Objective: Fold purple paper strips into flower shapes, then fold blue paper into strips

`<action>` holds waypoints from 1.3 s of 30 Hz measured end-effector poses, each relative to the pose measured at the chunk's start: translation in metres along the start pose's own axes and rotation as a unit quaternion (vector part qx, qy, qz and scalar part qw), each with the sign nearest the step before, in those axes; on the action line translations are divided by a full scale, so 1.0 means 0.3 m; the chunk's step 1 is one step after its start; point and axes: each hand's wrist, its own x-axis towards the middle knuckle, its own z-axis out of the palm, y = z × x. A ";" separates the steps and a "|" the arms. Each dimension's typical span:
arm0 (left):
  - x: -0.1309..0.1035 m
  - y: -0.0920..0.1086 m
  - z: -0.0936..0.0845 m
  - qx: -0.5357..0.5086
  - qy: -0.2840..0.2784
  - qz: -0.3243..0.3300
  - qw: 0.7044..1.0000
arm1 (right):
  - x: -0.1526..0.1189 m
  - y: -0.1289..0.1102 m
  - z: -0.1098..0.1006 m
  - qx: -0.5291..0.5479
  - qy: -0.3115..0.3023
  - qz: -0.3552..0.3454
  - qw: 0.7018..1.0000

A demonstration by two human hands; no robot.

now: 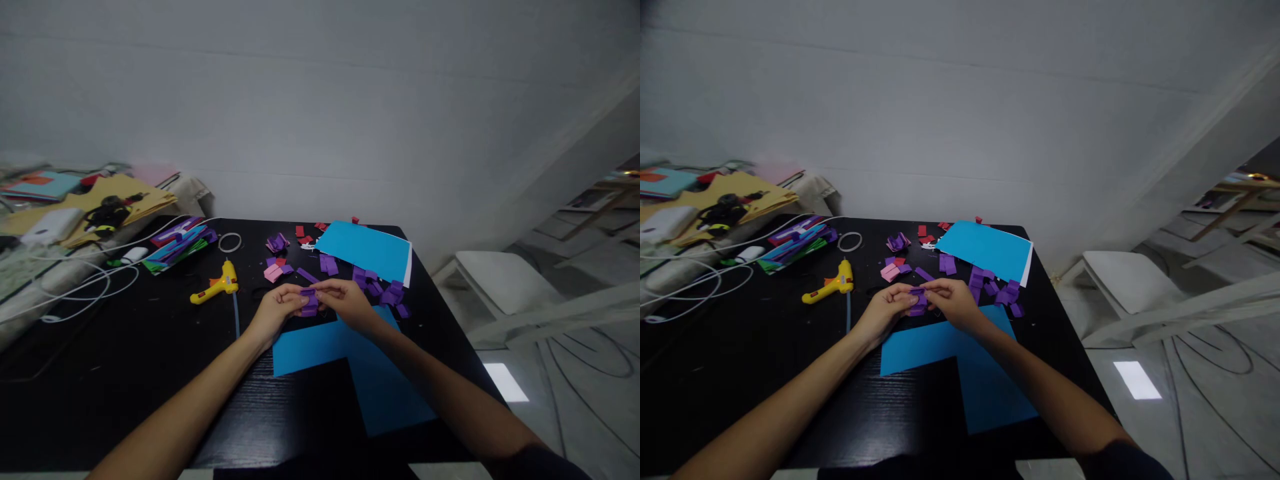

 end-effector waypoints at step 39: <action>-0.026 0.029 0.028 0.093 -0.006 0.085 0.992 | 0.362 0.098 0.109 -0.428 -0.002 -0.107 0.897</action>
